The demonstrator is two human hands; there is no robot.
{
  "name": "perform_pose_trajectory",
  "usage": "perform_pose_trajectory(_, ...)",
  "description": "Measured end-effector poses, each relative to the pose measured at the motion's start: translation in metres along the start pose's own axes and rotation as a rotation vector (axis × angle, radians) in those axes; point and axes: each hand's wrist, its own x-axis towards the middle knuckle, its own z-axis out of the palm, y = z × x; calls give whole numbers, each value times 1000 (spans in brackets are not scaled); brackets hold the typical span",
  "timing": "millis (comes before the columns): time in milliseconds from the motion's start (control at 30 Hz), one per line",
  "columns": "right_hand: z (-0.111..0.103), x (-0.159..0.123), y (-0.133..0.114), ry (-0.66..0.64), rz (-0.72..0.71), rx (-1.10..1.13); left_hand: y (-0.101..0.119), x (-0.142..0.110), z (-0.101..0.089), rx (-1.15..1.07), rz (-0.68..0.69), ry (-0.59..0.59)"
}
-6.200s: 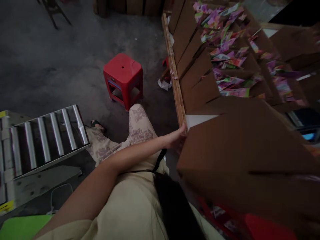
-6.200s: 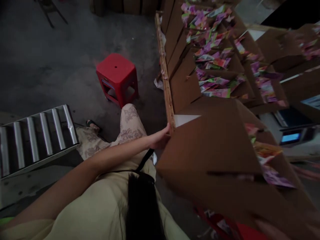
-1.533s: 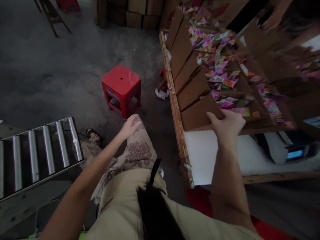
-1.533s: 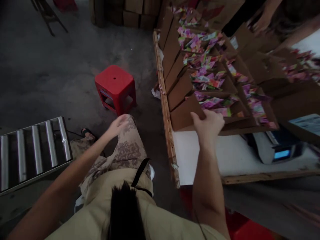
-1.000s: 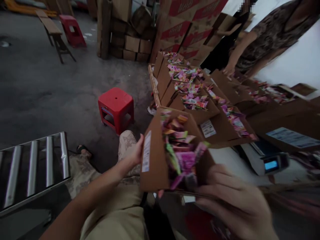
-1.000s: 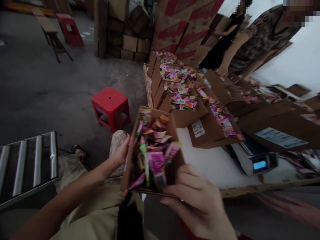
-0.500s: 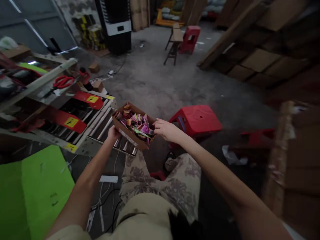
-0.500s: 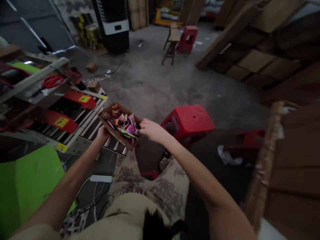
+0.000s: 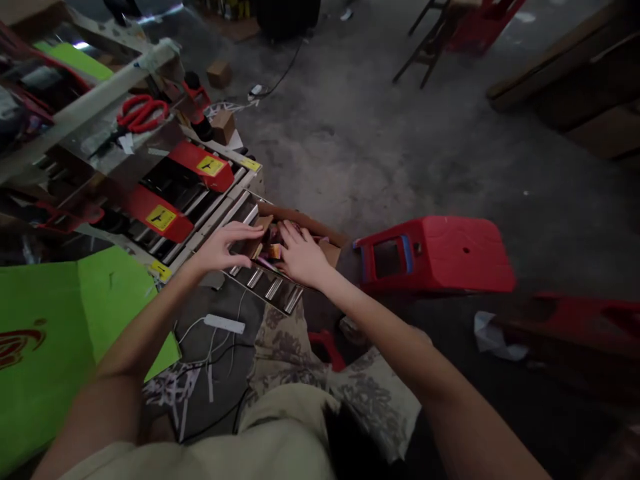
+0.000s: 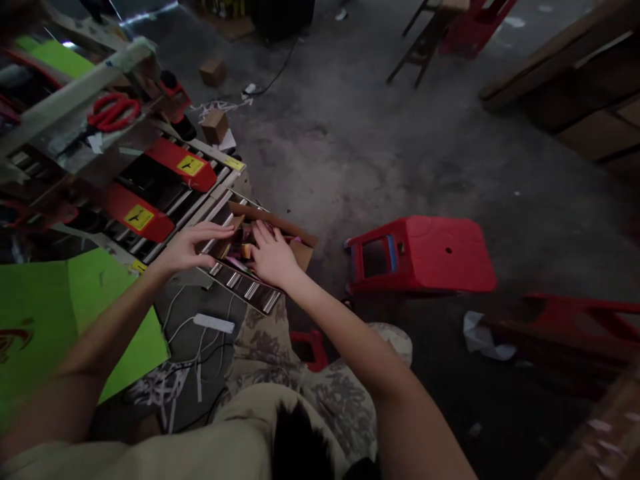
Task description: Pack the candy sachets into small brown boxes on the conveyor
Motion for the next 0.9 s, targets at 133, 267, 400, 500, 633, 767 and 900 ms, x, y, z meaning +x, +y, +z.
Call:
perform_pose_trajectory(133,25,19,-1,55,23,25,3,5,-2,232,37,-91)
perform_pose_trajectory(267,24,12,14,164,25,476,-1,15,6,278,-19,-63)
perform_pose_trajectory(400,5,1,36,360,-13,1132,1,30,22,503,-185,-37)
perform_pose_trajectory(500,-21,-6,44,455,41,1030,3,44,32,716,-349,-46)
perform_pose_trajectory(633,-29,-22,32,508,233,404,13,48,38,818,-517,-56)
perform_pose_trajectory(767,7,-46,6,291,228,179,40,28,64,856,-560,268)
perform_pose_trajectory(900,24,-57,7,242,191,273,64,10,119,803,-209,343)
